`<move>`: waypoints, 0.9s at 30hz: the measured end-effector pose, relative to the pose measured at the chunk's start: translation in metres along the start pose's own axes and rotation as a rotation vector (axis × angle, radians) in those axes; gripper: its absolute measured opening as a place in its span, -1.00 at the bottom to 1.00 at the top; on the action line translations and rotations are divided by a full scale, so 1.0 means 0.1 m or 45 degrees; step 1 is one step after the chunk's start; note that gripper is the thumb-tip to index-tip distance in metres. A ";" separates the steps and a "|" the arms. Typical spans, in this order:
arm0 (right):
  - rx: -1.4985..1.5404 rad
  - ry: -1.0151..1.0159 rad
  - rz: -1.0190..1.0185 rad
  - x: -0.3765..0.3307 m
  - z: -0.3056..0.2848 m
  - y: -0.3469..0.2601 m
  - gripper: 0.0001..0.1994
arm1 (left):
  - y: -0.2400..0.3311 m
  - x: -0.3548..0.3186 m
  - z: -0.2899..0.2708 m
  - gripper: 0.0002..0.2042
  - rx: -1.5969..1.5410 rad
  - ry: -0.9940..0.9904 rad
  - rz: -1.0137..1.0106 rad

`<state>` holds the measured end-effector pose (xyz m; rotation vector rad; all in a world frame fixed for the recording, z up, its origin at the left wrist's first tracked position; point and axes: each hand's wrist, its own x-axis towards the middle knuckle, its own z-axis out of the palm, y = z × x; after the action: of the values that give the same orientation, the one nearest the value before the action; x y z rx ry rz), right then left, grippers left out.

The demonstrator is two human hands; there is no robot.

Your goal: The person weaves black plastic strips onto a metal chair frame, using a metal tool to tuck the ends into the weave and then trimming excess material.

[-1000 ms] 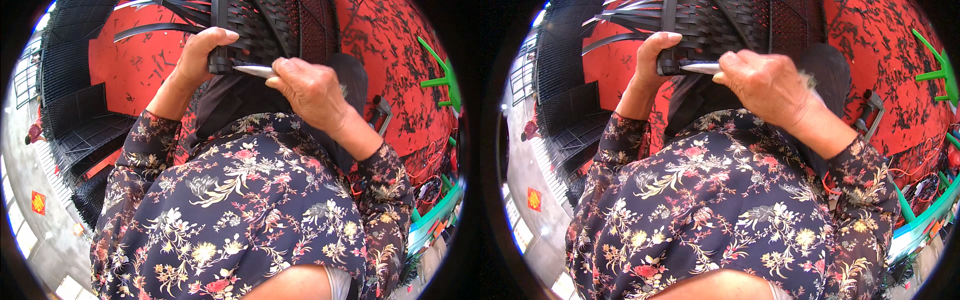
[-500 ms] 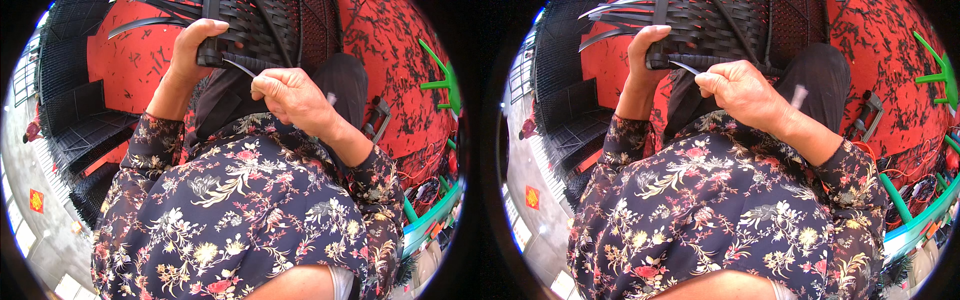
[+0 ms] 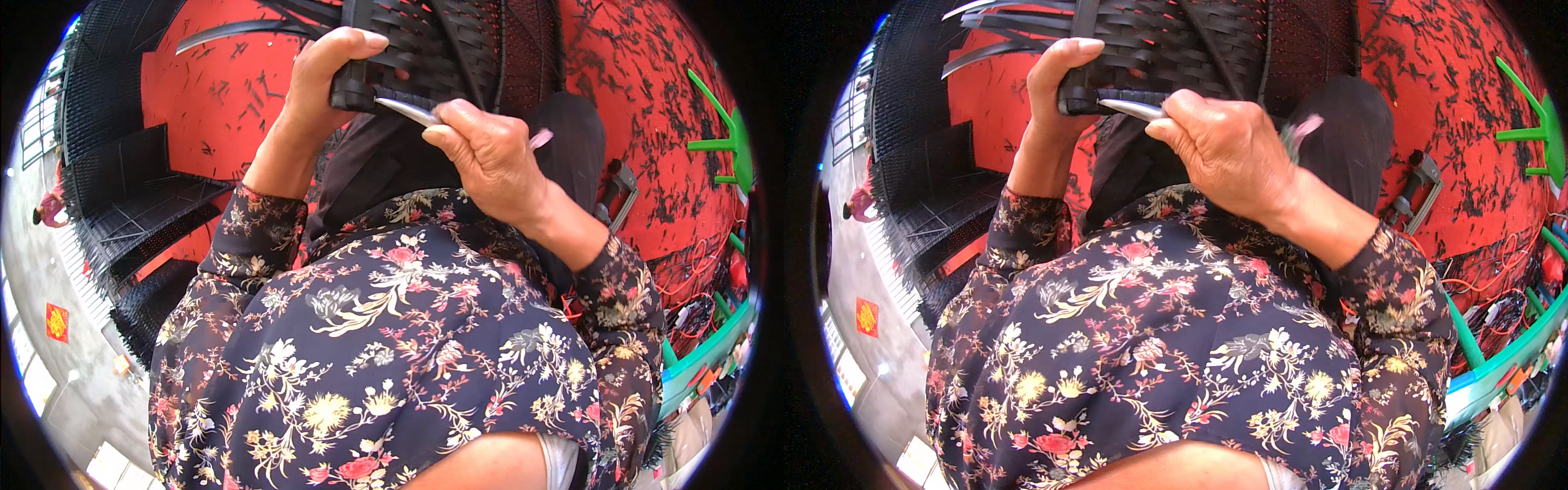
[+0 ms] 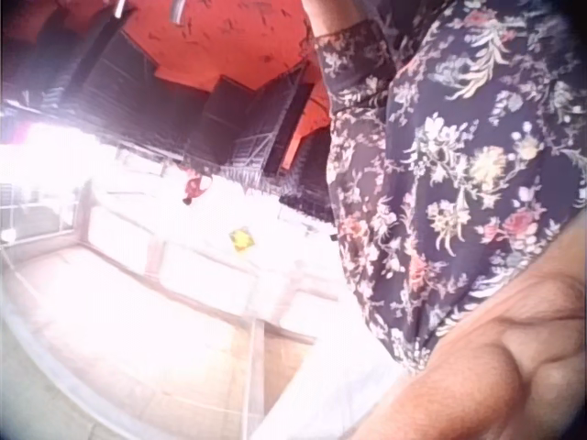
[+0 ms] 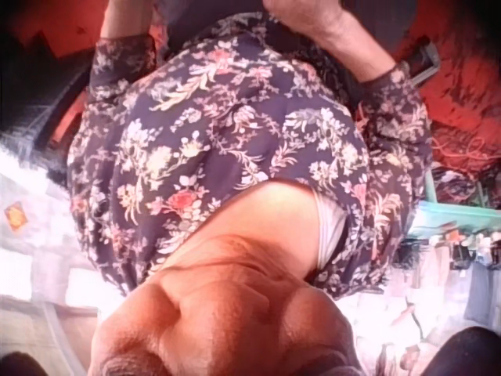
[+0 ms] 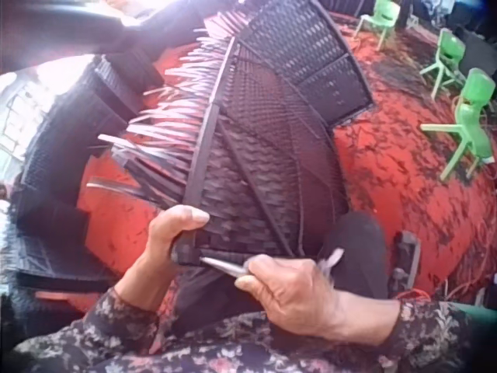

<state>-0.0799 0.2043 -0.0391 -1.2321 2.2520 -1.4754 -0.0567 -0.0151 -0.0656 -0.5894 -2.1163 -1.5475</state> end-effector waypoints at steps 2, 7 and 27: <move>0.261 -0.054 0.215 0.03 -0.01 -0.13 -0.75 | 0.03 0.02 0.00 -0.68 -0.045 0.018 -0.056; 0.816 -0.367 0.793 0.13 -0.12 -0.20 -0.74 | -0.06 0.01 -0.02 -0.77 -0.528 0.162 -0.677; 0.998 -0.433 0.933 0.18 -0.08 -0.19 -0.71 | -0.09 -0.01 -0.07 -0.81 -0.633 0.087 -0.614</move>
<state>-0.0854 0.1936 -0.0144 -0.3200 1.4009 -1.4424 -0.0602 -0.0246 -0.0714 -0.1694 -1.9083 -2.3551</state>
